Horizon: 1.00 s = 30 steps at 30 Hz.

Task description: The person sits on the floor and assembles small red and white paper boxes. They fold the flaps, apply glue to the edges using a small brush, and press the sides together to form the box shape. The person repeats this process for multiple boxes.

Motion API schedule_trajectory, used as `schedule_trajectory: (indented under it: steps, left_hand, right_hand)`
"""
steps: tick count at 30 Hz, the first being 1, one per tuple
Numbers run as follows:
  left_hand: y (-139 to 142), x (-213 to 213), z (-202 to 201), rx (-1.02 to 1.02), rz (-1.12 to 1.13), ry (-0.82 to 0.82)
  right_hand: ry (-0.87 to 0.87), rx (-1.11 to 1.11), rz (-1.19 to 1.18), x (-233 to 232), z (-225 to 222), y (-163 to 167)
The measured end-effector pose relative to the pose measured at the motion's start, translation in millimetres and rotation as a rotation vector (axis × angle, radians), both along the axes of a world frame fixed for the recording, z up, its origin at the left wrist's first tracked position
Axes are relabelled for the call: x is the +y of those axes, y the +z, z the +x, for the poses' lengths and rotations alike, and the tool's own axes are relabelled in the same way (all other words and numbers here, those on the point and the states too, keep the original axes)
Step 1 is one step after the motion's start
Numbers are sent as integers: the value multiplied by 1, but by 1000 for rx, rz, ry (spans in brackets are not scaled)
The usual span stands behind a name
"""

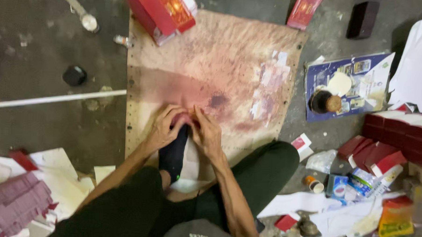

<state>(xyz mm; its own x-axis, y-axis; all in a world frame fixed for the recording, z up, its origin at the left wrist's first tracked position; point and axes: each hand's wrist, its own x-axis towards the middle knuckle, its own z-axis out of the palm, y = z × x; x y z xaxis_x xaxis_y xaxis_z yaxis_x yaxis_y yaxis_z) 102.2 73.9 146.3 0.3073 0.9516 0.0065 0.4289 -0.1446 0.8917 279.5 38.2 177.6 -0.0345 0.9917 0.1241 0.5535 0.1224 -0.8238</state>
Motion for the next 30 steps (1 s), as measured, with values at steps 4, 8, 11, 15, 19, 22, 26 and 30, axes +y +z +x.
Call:
schedule_trajectory:
  steps: [4,8,11,15,19,22,26,30]
  left_hand:
    - [4,6,-5,63,213,-72]
    - [5,17,-7,72,235,-82]
    - [3,30,-6,-92,22,-104]
    - [0,50,0,-15,-209,-178]
    - [-8,73,12,234,-427,-199]
    - [-15,84,20,310,-340,-202]
    - [-18,89,25,208,-378,-139]
    - [-19,95,31,250,-173,-138]
  right_hand:
    - [-27,-43,179,7,4,-1]
    - [-24,-67,106,-3,-3,-8]
    - [-62,-29,162,-8,1,-15]
    - [-382,460,-138,8,25,-20]
    - [-229,108,-276,46,52,-6]
    - [-210,-217,68,72,46,17]
    - [-608,680,-31,88,3,32]
    - [-792,1083,91,99,-19,3]
